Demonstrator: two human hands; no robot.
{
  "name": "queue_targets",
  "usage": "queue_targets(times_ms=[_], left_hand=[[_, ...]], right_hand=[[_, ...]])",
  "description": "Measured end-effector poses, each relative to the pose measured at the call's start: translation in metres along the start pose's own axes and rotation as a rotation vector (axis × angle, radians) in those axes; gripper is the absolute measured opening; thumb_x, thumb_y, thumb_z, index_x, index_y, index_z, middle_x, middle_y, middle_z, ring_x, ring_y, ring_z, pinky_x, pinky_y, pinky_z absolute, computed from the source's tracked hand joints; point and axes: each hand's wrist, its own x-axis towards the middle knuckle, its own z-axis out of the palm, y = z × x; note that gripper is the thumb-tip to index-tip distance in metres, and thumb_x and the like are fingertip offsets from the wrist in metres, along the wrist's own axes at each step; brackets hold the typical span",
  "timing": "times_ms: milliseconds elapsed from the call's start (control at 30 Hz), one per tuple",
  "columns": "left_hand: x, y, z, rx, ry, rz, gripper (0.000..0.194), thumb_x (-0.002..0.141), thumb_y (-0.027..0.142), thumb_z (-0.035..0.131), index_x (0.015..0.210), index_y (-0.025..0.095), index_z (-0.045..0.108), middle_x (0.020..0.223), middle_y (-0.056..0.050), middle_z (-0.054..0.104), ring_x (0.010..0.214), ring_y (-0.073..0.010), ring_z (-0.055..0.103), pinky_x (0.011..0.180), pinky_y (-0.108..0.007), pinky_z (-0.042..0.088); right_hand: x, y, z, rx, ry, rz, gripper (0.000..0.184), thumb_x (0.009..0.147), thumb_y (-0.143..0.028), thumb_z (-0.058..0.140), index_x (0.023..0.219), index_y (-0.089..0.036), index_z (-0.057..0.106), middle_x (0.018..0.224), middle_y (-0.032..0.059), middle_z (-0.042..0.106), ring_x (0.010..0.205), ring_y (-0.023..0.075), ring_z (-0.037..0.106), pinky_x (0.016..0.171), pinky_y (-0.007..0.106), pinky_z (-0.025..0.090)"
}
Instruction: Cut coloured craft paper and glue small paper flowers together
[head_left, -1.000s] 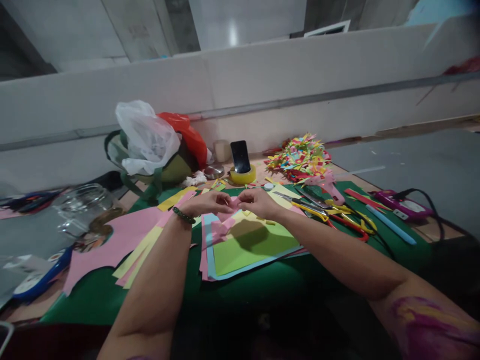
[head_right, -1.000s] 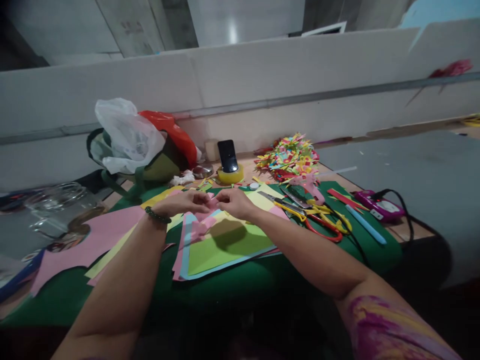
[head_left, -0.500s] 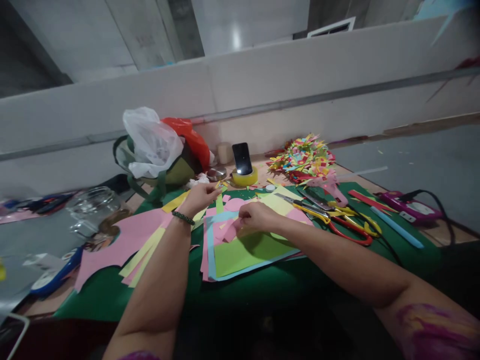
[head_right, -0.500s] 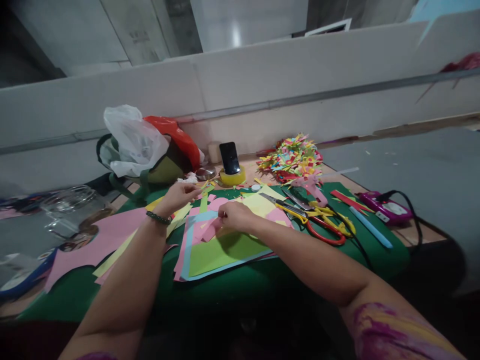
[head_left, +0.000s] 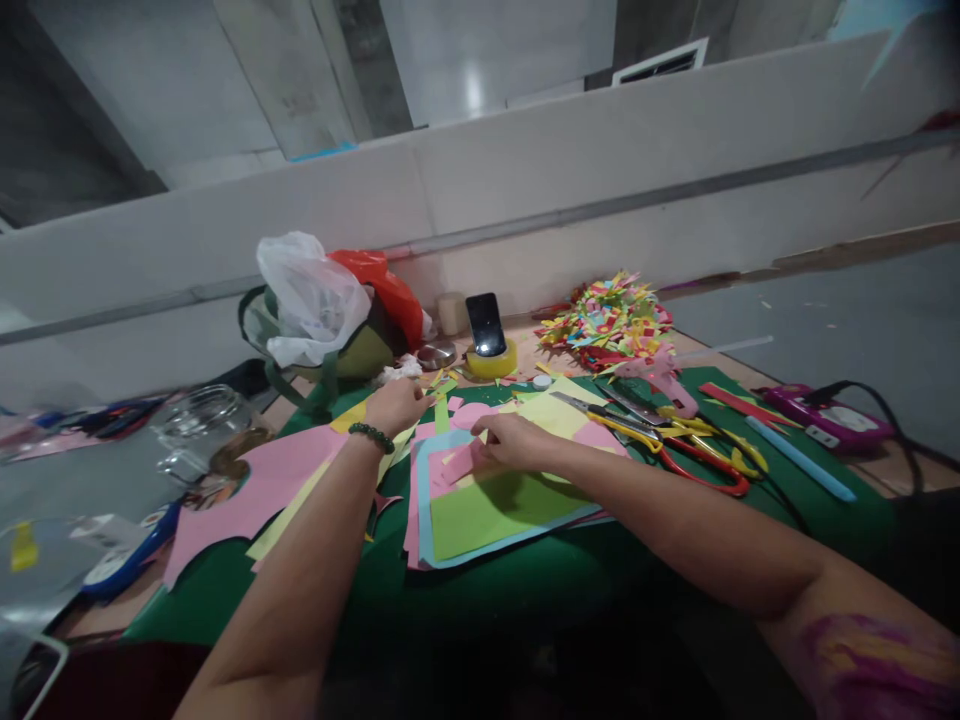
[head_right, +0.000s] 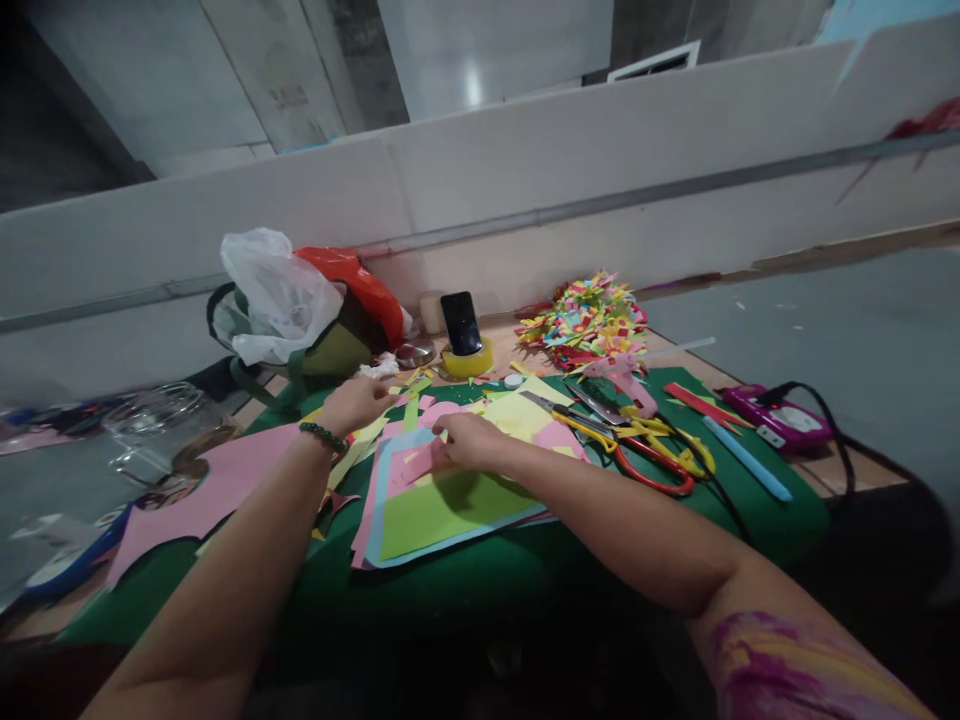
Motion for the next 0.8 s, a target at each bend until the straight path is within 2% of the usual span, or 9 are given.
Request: queue_targets(times_ms=[100, 200, 267, 333, 400, 467, 567, 667, 800], left_hand=[[-0.006, -0.001, 0.015, -0.199, 0.022, 0.058, 0.041, 0.076, 0.054, 0.052, 0.055, 0.019, 0.055, 0.056, -0.003, 0.056, 0.061, -0.0175, 0.056, 0.052, -0.024, 0.039], [-0.013, 0.004, 0.023, -0.341, -0.08, 0.11, 0.046, 0.081, 0.058, 0.044, 0.069, 0.016, 0.061, 0.071, -0.004, 0.064, 0.063, -0.0154, 0.059, 0.055, -0.024, 0.045], [-0.017, 0.006, 0.025, -0.48, -0.225, 0.159, 0.043, 0.077, 0.057, 0.053, 0.079, 0.015, 0.064, 0.08, -0.005, 0.066, 0.069, -0.0154, 0.061, 0.06, -0.025, 0.047], [-0.019, 0.006, 0.027, -0.603, -0.393, 0.196, 0.043, 0.069, 0.05, 0.068, 0.093, 0.015, 0.064, 0.082, -0.005, 0.068, 0.073, -0.0161, 0.062, 0.064, -0.026, 0.048], [-0.019, 0.004, 0.03, -0.663, -0.52, 0.204, 0.053, 0.062, 0.039, 0.076, 0.107, 0.015, 0.061, 0.078, -0.004, 0.068, 0.072, -0.0158, 0.062, 0.065, -0.027, 0.048], [-0.018, -0.001, 0.033, -0.678, -0.584, 0.197, 0.061, 0.06, 0.032, 0.076, 0.116, 0.015, 0.057, 0.073, -0.001, 0.068, 0.068, -0.0145, 0.061, 0.063, -0.026, 0.046], [-0.016, -0.007, 0.036, -0.635, -0.569, 0.163, 0.063, 0.061, 0.027, 0.073, 0.12, 0.013, 0.055, 0.064, 0.003, 0.063, 0.059, -0.0123, 0.057, 0.057, -0.024, 0.042], [-0.016, -0.007, 0.031, -0.524, -0.467, 0.146, 0.058, 0.063, 0.028, 0.071, 0.117, 0.01, 0.058, 0.063, 0.003, 0.06, 0.058, -0.0124, 0.054, 0.055, -0.024, 0.041], [-0.022, 0.004, 0.021, -0.447, -0.245, 0.244, 0.05, 0.065, 0.037, 0.073, 0.11, 0.016, 0.065, 0.097, -0.007, 0.067, 0.074, -0.0154, 0.057, 0.063, -0.026, 0.045]], right_hand=[[0.001, 0.004, -0.003, 0.079, 0.047, -0.029, 0.049, 0.075, -0.009, 0.059, 0.124, -0.012, 0.056, 0.082, 0.0054, 0.068, 0.073, 0.0163, 0.059, 0.061, 0.023, 0.04], [0.004, 0.008, -0.004, 0.156, 0.063, -0.101, 0.059, 0.075, -0.009, 0.058, 0.132, -0.01, 0.046, 0.079, 0.003, 0.066, 0.071, 0.0154, 0.058, 0.061, 0.024, 0.04], [0.005, 0.009, -0.004, 0.176, 0.056, -0.137, 0.06, 0.074, -0.008, 0.057, 0.132, -0.009, 0.045, 0.074, 0.0005, 0.064, 0.069, 0.015, 0.057, 0.06, 0.023, 0.039], [0.006, 0.009, -0.003, 0.183, 0.054, -0.145, 0.058, 0.072, -0.007, 0.058, 0.13, -0.008, 0.046, 0.068, -0.0015, 0.061, 0.066, 0.0148, 0.056, 0.059, 0.023, 0.038], [0.007, 0.01, -0.001, 0.19, 0.065, -0.131, 0.057, 0.073, -0.008, 0.058, 0.129, -0.007, 0.046, 0.063, -0.0037, 0.057, 0.061, 0.0141, 0.054, 0.057, 0.024, 0.037], [0.009, 0.011, 0.001, 0.207, 0.091, -0.122, 0.056, 0.075, -0.009, 0.057, 0.129, -0.008, 0.045, 0.059, -0.0063, 0.054, 0.056, 0.0131, 0.051, 0.056, 0.024, 0.037], [0.01, 0.013, 0.001, 0.238, 0.142, -0.12, 0.053, 0.074, -0.008, 0.057, 0.126, -0.01, 0.045, 0.057, -0.0082, 0.052, 0.054, 0.0119, 0.051, 0.056, 0.023, 0.037], [0.01, 0.015, -0.005, 0.27, 0.16, -0.103, 0.043, 0.073, -0.006, 0.057, 0.115, -0.012, 0.049, 0.058, -0.008, 0.054, 0.055, 0.0109, 0.051, 0.056, 0.022, 0.037], [0.006, 0.014, -0.017, 0.337, 0.174, -0.119, 0.027, 0.071, -0.011, 0.061, 0.096, -0.016, 0.051, 0.065, -0.0045, 0.059, 0.061, 0.0117, 0.055, 0.058, 0.022, 0.04]])
